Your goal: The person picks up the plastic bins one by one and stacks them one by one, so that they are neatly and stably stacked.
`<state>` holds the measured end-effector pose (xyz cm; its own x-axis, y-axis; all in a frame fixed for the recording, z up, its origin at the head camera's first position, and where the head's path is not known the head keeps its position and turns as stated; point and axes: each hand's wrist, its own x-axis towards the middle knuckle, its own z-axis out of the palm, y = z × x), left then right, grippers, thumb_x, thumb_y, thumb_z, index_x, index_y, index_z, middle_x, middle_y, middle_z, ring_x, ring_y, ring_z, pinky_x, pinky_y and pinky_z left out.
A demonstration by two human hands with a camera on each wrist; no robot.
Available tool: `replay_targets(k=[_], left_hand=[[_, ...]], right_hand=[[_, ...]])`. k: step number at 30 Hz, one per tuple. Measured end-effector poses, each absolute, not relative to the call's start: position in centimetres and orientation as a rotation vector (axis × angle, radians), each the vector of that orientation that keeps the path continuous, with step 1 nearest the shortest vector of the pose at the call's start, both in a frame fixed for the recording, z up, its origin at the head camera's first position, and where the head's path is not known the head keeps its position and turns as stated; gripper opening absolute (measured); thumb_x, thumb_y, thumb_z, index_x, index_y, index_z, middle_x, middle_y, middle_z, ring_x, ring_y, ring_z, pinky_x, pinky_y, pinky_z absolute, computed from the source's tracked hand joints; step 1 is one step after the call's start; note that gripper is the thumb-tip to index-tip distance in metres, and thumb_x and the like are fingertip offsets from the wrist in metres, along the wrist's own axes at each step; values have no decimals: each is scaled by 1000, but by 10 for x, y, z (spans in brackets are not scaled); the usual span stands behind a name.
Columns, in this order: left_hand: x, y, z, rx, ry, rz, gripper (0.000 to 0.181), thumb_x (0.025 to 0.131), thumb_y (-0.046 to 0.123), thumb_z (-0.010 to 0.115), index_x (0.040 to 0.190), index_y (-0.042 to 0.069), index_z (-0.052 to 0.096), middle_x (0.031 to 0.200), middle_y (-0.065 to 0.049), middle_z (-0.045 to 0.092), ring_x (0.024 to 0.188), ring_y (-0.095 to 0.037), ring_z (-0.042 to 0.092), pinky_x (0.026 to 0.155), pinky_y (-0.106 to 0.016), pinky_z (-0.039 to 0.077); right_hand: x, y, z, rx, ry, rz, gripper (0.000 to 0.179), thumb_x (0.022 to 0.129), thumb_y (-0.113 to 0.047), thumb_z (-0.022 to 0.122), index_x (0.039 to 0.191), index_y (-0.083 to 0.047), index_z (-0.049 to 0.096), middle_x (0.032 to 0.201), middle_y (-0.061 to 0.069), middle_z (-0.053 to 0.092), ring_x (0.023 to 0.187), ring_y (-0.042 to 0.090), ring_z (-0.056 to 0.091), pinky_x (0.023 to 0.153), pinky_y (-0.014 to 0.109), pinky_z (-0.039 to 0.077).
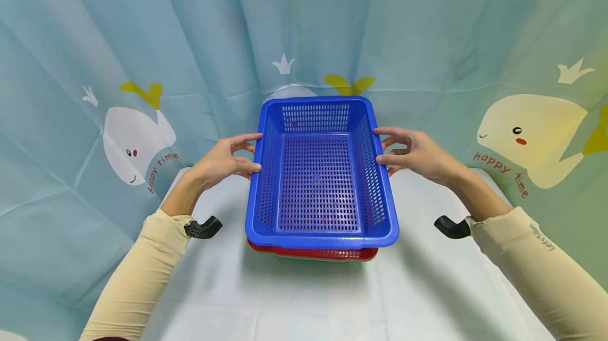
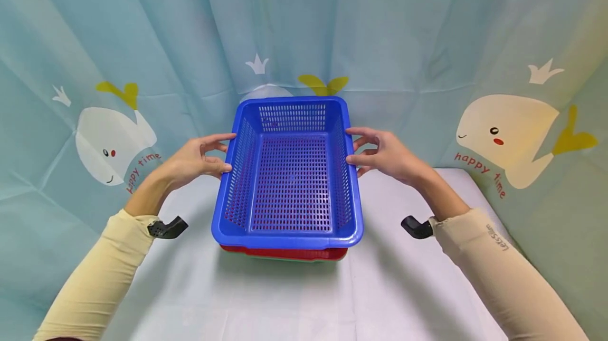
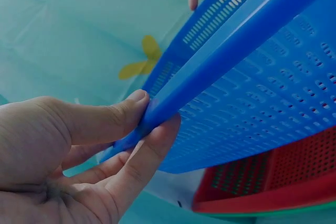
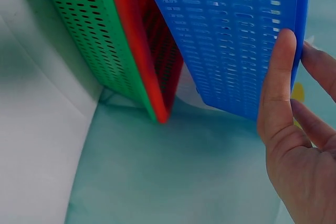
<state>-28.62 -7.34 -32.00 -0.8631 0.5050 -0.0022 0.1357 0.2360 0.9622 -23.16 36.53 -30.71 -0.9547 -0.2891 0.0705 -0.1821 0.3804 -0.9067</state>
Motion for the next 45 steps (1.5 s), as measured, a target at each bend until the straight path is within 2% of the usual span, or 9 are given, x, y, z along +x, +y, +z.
replay_targets(k=[14,21,27,37,45], left_hand=[[-297,-74,-350,539,2162,1667,74,90,-3,76,156,10,44,129,-25,52,84,-30,73,80,-45,62],[-304,-74,-361,534,2151,1633,74,90,-2,76,155,10,44,129,-23,52,86,-31,73,82,-47,62],[-310,-76,-373,525,2145,1578,74,90,-1,76,156,11,43,131,-22,49,87,-30,72,83,-48,61],[-313,-75,-383,530,2115,1545,76,90,-4,75,157,7,40,127,-22,47,85,-26,71,82,-45,62],[-314,-74,-387,525,2113,1519,76,90,-5,74,157,5,38,128,-23,46,84,-25,71,82,-44,62]], right_hand=[[-244,366,-341,-413,2429,-1650,73,93,-12,78,155,-4,41,124,26,53,87,28,74,81,54,60],[-246,366,-355,-395,2394,-1680,69,93,-7,77,153,-2,42,122,26,53,85,27,74,79,54,60],[-247,364,-364,-361,2354,-1695,69,93,-6,76,153,-1,42,123,27,50,86,24,73,83,58,59],[-247,363,-380,-334,2315,-1713,69,93,-1,75,153,2,40,120,26,49,84,24,72,77,49,62],[-247,362,-386,-337,2297,-1721,70,93,0,74,153,3,39,118,25,50,84,24,72,79,52,61]])
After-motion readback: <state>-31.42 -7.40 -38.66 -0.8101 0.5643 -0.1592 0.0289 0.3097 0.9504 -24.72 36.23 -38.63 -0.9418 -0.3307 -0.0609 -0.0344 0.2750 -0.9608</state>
